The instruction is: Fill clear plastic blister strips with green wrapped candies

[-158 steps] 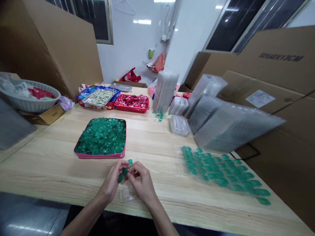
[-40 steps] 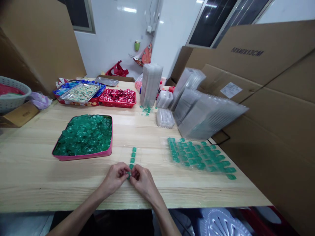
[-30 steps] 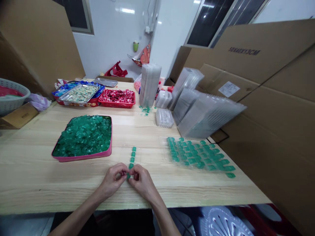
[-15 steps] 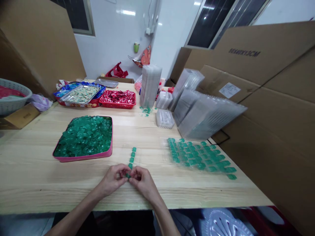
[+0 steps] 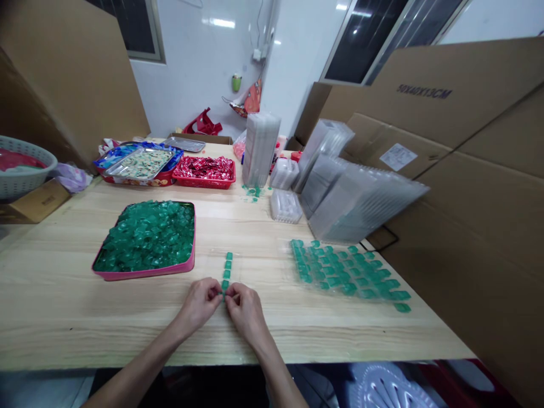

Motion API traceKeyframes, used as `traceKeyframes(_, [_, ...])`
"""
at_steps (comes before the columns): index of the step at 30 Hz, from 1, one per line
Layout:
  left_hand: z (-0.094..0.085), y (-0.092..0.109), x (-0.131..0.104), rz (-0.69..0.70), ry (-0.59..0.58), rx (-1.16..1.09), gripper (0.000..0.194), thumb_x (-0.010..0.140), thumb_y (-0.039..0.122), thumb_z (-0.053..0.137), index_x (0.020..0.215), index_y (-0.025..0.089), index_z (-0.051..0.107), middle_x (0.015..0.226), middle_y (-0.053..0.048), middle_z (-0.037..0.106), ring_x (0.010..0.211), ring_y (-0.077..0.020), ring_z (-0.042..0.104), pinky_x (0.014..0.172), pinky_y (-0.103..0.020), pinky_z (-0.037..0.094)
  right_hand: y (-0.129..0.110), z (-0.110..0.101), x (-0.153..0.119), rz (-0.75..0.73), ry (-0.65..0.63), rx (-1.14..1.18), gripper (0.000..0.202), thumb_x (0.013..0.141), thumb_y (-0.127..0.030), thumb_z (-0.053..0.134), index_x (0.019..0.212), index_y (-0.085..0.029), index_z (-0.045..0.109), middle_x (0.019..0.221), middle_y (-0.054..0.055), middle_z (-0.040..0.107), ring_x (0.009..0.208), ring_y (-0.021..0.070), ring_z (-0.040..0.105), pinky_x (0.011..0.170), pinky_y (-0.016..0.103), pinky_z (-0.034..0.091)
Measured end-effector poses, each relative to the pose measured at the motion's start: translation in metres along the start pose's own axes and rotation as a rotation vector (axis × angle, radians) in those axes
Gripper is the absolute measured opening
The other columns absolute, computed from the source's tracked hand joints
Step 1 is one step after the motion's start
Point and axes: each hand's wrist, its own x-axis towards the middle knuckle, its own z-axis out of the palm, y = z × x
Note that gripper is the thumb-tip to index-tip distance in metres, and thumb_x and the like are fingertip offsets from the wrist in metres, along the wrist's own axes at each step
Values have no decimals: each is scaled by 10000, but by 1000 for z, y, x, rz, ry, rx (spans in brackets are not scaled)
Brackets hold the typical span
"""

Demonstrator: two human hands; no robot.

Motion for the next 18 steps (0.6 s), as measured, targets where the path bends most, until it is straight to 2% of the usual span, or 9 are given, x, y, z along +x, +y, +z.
traceKeyframes(3, [1, 0, 1, -14, 6, 19, 141, 655, 52, 533, 631, 161, 620, 532, 24, 549, 539, -132, 519, 543, -230, 358, 0, 2, 2, -7, 2, 56, 79, 683, -170, 481, 708, -188, 554, 584, -8, 577, 468, 125, 523, 438, 212, 371])
traceKeyframes(8, [0, -1, 3, 15, 16, 50, 126, 657, 52, 548, 641, 155, 618, 622, 4, 561, 600, -136, 523, 581, -237, 362, 5, 6, 4, 24, -39, 159, 87, 712, -183, 434, 714, -192, 521, 579, -24, 556, 414, 122, 534, 435, 226, 404])
traceKeyframes(10, [0, -2, 2, 33, 16, 58, 147, 676, 48, 527, 615, 156, 605, 628, -3, 553, 606, -137, 519, 590, -241, 365, 9, 6, 4, 32, -33, 153, 104, 731, -193, 435, 729, -187, 539, 553, -28, 547, 400, 123, 526, 432, 229, 406])
traceKeyframes(14, [0, -6, -1, 57, 21, 63, 203, 633, -15, 489, 608, 162, 586, 640, 0, 537, 641, -140, 516, 617, -244, 370, 13, 4, 2, -49, -18, 83, 148, 741, -172, 452, 748, -178, 600, 552, -7, 566, 456, 129, 529, 458, 223, 409])
traceKeyframes(18, [0, -8, -2, 38, 18, 27, 246, 605, -26, 488, 722, 161, 595, 649, 19, 541, 592, -118, 512, 579, -222, 380, 13, 2, 0, -19, -43, 95, 144, 737, -183, 472, 790, -171, 605, 526, -19, 546, 462, 136, 525, 470, 228, 408])
